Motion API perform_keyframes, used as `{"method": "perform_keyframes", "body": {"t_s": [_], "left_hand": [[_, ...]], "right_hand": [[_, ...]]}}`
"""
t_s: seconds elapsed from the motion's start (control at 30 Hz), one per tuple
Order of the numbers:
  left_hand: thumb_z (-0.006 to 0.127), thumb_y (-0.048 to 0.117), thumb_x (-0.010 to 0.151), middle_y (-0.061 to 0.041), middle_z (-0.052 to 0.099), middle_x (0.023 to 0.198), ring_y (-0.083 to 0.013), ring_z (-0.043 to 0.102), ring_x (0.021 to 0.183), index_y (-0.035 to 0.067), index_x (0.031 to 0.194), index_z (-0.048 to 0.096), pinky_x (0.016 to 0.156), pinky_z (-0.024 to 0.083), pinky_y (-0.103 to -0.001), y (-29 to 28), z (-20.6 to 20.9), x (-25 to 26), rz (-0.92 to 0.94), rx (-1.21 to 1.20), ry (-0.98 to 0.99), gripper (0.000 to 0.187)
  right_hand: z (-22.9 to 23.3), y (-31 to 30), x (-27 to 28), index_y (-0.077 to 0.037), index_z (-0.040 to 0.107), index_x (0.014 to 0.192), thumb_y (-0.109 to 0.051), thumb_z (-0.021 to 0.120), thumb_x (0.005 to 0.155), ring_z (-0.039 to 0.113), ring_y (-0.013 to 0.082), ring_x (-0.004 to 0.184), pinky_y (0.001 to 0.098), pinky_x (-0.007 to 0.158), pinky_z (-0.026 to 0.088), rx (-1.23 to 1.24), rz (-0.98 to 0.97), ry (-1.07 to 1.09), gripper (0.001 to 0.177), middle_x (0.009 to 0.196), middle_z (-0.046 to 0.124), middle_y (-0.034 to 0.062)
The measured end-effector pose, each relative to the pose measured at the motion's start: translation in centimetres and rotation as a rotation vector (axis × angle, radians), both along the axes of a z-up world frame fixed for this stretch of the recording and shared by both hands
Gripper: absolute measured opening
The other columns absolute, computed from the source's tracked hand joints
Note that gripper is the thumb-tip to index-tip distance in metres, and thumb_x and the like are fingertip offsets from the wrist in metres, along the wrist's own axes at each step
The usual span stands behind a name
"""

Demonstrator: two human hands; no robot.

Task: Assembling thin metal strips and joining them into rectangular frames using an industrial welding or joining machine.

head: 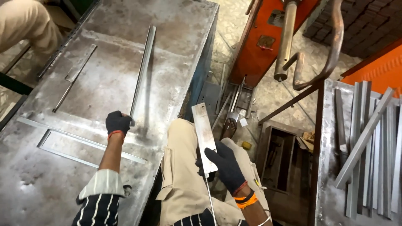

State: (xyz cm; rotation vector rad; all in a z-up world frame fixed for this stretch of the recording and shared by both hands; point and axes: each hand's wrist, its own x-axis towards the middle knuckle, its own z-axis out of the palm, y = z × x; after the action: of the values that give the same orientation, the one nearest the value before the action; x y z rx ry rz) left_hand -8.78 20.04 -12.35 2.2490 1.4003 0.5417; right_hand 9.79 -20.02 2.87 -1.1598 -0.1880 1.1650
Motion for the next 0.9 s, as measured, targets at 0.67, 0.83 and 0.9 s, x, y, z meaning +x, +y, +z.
{"method": "perform_keyframes", "body": {"t_s": [0.67,0.83,0.9], "left_hand": [[0.07,0.038,0.084,-0.017,0.071,0.096,-0.0387,0.068,0.092,0.011,0.1,0.066,0.081,0.054,-0.05,-3.1,-8.9,7.6,0.119,-0.053,0.031,0.032],[0.062,0.032,0.093,-0.02,0.066,0.1,-0.0406,0.066,0.094,0.011,0.095,0.068,0.081,0.053,-0.052,-4.0,-8.0,8.3,0.076,0.079,0.113,0.022],[0.066,0.04,0.092,-0.021,0.065,0.093,-0.0416,0.065,0.092,0.007,0.085,0.067,0.081,0.052,-0.053,-4.8,-5.3,8.6,0.042,0.018,0.045,0.035]], "right_hand": [[-1.3,-0.8,0.6,0.003,0.066,0.123,-0.015,0.066,0.096,0.072,0.018,0.076,0.0337,0.065,0.061,-0.042,-0.004,-0.14,0.033,0.093,0.074,0.0103],[-2.2,-0.9,1.0,0.003,0.072,0.118,-0.014,0.069,0.094,0.067,0.0092,0.084,0.0268,0.073,0.055,-0.042,-0.049,-0.267,0.029,0.097,0.073,0.0035],[-2.5,-0.8,1.0,0.003,0.071,0.118,-0.013,0.068,0.094,0.067,0.0091,0.086,0.0268,0.074,0.054,-0.033,-0.061,-0.237,0.03,0.099,0.074,0.0032]]}}
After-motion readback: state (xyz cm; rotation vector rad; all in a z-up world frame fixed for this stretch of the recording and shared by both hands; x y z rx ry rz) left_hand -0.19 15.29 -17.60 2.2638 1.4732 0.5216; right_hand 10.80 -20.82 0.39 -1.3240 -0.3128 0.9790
